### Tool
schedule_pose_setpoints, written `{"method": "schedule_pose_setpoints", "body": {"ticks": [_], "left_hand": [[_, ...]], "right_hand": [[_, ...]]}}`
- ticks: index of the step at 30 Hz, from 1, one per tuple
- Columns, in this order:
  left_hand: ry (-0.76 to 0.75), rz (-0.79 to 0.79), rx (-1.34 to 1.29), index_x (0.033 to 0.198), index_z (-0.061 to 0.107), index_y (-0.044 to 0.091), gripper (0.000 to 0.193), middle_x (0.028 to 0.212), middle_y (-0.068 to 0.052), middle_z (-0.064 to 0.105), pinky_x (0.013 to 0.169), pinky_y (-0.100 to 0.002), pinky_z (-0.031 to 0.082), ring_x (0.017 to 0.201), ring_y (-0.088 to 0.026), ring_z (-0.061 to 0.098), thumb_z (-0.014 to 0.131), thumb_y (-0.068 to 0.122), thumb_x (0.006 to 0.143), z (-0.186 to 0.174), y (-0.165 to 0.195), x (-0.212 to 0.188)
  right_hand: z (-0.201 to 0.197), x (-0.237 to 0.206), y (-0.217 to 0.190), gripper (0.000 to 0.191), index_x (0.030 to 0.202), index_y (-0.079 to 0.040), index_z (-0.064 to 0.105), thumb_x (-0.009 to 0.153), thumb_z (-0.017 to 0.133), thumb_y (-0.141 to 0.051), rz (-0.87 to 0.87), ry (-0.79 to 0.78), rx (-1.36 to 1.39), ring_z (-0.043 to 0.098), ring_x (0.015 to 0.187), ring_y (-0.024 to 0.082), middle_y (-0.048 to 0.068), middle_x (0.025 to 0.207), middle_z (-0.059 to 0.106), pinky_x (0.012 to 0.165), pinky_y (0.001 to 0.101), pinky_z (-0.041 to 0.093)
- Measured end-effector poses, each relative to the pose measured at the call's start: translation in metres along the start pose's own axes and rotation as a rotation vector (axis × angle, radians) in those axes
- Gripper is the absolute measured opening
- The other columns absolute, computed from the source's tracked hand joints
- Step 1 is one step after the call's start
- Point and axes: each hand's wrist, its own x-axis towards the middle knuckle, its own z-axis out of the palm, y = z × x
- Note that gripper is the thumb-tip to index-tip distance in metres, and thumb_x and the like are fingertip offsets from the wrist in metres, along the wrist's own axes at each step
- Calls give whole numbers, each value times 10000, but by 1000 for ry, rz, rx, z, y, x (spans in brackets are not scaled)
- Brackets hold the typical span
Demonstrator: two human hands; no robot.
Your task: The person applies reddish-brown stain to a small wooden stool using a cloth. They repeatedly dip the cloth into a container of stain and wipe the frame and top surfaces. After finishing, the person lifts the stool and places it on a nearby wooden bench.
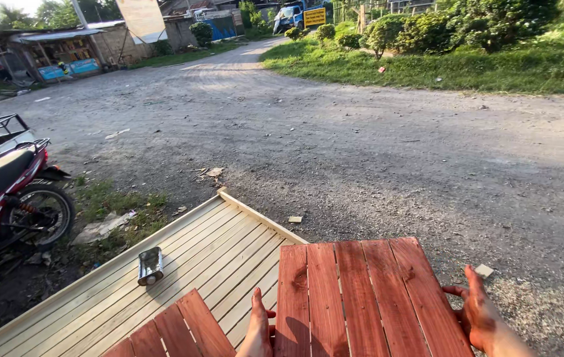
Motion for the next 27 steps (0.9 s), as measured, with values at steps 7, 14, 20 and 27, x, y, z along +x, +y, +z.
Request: {"method": "schedule_pose_setpoints", "body": {"ticks": [7,14,20,27], "left_hand": [[181,-12,-129,1311,479,13,1085,967,-311,654,673,-548,500,830,-396,629,406,945,761,4,30,67],[394,71,-303,1373,441,120,999,1067,-264,577,621,-512,447,773,-389,586,417,916,770,-12,51,123],[520,134,-349,1504,409,193,1040,1157,-194,506,705,-528,456,888,-362,539,353,926,768,-41,36,167],[617,184,-375,1554,358,221,1021,1210,-186,472,833,-553,441,999,-385,527,329,896,788,-75,31,193]], "right_hand": [[78,124,-52,1007,1312,-108,522,790,302,-940,86,-123,-243,630,986,481,366,1104,667,888,657,471],[176,257,-59,994,1307,-69,526,811,355,-914,129,-307,-349,628,930,455,322,1065,669,869,642,490],[226,327,-34,1070,1416,-122,481,731,355,-934,204,-430,-478,646,996,471,387,1092,688,924,611,474],[273,370,11,1042,1405,-130,432,701,425,-899,274,-457,-477,619,1116,454,333,1255,626,951,699,451]]}}
